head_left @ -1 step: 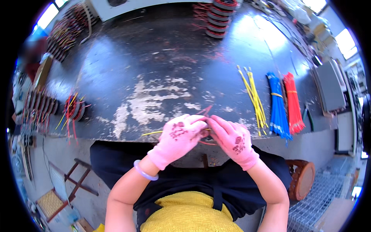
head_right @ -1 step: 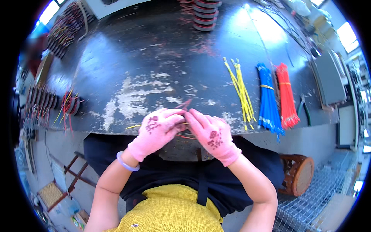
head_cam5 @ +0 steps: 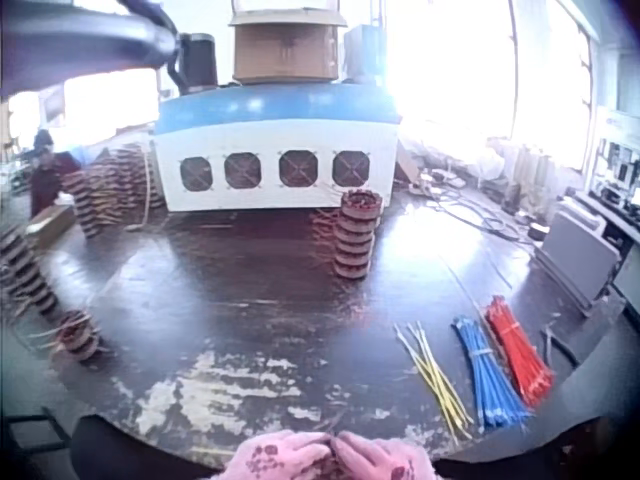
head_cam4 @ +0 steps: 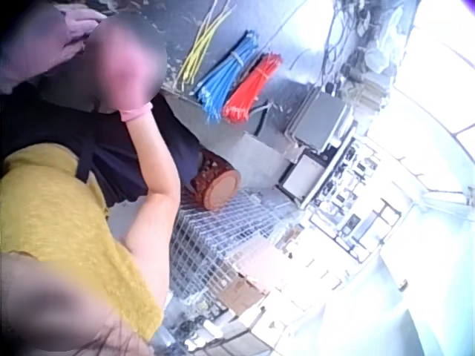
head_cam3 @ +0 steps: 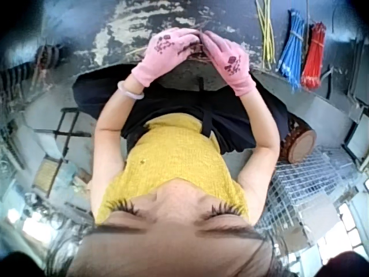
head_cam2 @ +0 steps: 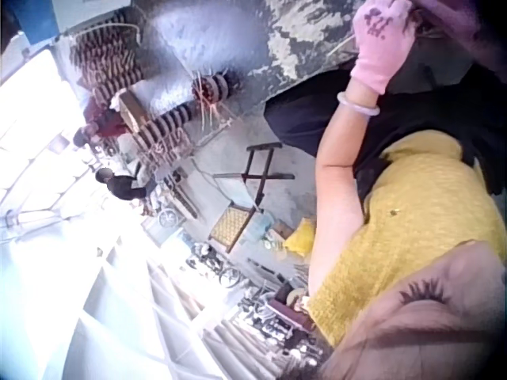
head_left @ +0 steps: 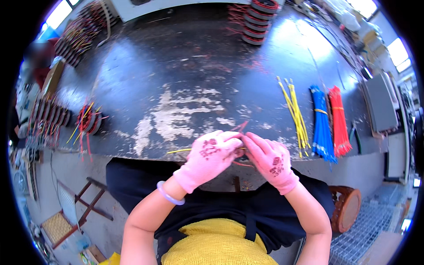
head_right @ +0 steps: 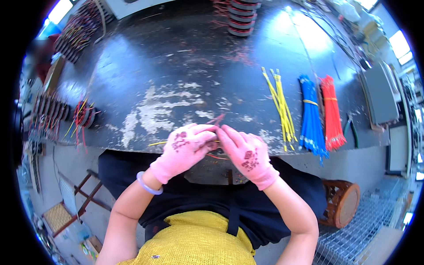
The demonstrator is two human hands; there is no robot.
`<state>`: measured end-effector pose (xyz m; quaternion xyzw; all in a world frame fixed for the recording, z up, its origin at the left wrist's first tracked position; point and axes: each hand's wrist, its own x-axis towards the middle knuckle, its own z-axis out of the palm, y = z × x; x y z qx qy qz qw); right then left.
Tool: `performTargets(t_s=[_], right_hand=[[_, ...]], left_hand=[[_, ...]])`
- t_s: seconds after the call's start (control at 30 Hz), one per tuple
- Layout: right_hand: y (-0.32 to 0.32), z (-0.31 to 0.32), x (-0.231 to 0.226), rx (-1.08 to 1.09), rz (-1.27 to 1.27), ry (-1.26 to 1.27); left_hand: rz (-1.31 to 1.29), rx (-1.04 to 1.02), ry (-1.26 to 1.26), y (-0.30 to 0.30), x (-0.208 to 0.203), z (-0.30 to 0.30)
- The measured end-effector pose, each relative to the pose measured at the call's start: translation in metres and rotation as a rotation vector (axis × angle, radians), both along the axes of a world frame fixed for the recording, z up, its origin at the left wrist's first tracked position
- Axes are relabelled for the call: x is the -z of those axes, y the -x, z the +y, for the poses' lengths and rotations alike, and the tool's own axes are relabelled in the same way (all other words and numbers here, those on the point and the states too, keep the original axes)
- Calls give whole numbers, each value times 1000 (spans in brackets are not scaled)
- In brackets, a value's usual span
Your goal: The person assembles electric motor stators by inserting color-coded wires into the slots of the stator core and trimming the excess wire with pliers.
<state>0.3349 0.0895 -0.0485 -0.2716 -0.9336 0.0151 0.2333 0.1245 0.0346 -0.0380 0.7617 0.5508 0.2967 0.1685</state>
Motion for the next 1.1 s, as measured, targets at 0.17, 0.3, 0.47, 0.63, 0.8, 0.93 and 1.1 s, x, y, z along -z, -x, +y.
performTargets(t_s=[0.17, 0.3, 0.47, 0.63, 0.8, 0.93, 1.1], right_hand=[[2, 11, -5, -91, 0, 88], [2, 20, -12, -41, 85, 755], [-1, 22, -22, 94, 219, 1589], [-2, 9, -23, -69, 62, 290], [3, 15, -8, -158, 126, 171], [13, 19, -12, 252, 481, 1713], [7, -2, -33, 288, 279, 710]], left_hand=[[-20, 6, -51, 1, 7, -2], [9, 16, -56, 0, 8, 0], [-21, 26, -58, 5, 7, 0], [-23, 20, -33, 3, 1, 3], [-38, 49, -29, 5, 2, 3], [-10, 62, -60, 5, 3, 2], [-31, 50, -72, 7, 6, 1]])
